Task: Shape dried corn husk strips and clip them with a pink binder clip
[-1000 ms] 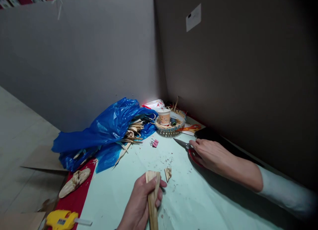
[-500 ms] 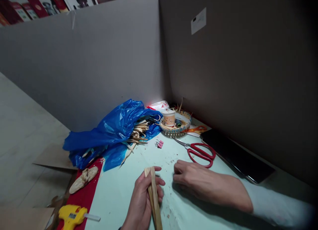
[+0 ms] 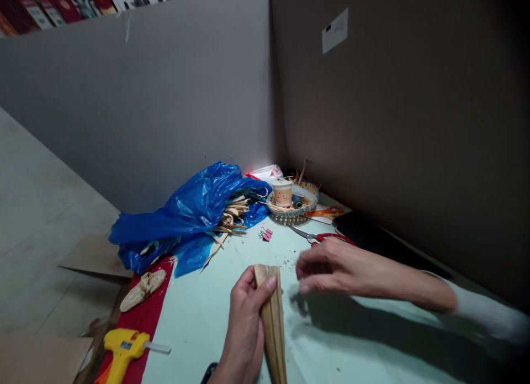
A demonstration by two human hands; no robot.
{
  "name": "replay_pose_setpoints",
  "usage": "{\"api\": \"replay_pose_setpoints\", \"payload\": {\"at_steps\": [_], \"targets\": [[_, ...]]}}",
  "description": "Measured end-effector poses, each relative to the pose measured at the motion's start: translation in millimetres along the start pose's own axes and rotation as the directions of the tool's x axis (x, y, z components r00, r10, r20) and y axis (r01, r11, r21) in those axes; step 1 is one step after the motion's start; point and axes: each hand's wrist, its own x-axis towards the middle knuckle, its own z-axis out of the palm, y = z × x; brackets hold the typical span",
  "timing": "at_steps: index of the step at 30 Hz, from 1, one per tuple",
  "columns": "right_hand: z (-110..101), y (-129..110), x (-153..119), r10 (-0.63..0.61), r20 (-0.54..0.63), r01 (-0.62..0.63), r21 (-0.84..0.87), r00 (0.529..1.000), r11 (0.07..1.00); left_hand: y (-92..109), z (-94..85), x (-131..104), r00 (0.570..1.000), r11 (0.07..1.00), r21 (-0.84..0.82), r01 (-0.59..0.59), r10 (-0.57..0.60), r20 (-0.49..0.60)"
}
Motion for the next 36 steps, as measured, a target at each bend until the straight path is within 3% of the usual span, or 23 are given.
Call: {"api": "replay_pose_setpoints", "payload": {"at_steps": [3, 6, 10, 14, 20, 23, 28, 31, 36], "targets": [[18, 7, 30, -0.003, 0.011, 0.002, 0.052, 1.000, 0.999, 2, 7.8, 2, 0.996, 0.995, -0.047, -0.088, 0.087, -0.013], [31, 17, 45, -0.023, -0.011, 0.025, 0.264, 1.000, 0.964, 6, 8.0, 11, 0.993, 0.992, -0.059, -0.116, 0.113, -0.039], [31, 28, 51, 0.039, -0.018, -0.025, 0.495, 0.999, 0.868, 11, 0.7, 24, 0.992, 0.992, -0.037, -0.120, 0.118, -0.043], [28, 36, 51, 0.116, -0.084, -0.041, 0.611, 0.990, 0.791, 12, -6.9, 32, 0.993, 0.988, 0.110, -0.105, 0.110, -0.043], [44, 44, 49, 0.196, -0.164, -0.056, 0.610, 0.967, 0.790, 10, -11.8, 36, 0.977, 0.939, 0.316, -0.135, 0.178, -0.114], [56, 45, 48, 0.188, -0.099, -0.088, 0.615, 0.977, 0.784, 10, -9.4, 36, 0.960, 0.936, 0.303, -0.176, 0.232, -0.159], [58, 41, 47, 0.097, -0.018, -0.073, 0.517, 0.995, 0.853, 11, -5.1, 33, 0.947, 0.924, 0.282, -0.257, 0.299, -0.118], [56, 41, 47, 0.148, -0.013, -0.118, 0.539, 0.989, 0.834, 12, -5.4, 31, 0.927, 0.887, 0.352, -0.300, 0.358, -0.111], [66, 45, 47, 0.270, -0.125, -0.157, 0.560, 0.955, 0.813, 7, -7.2, 33, 0.897, 0.820, 0.478, -0.313, 0.421, -0.135]]}}
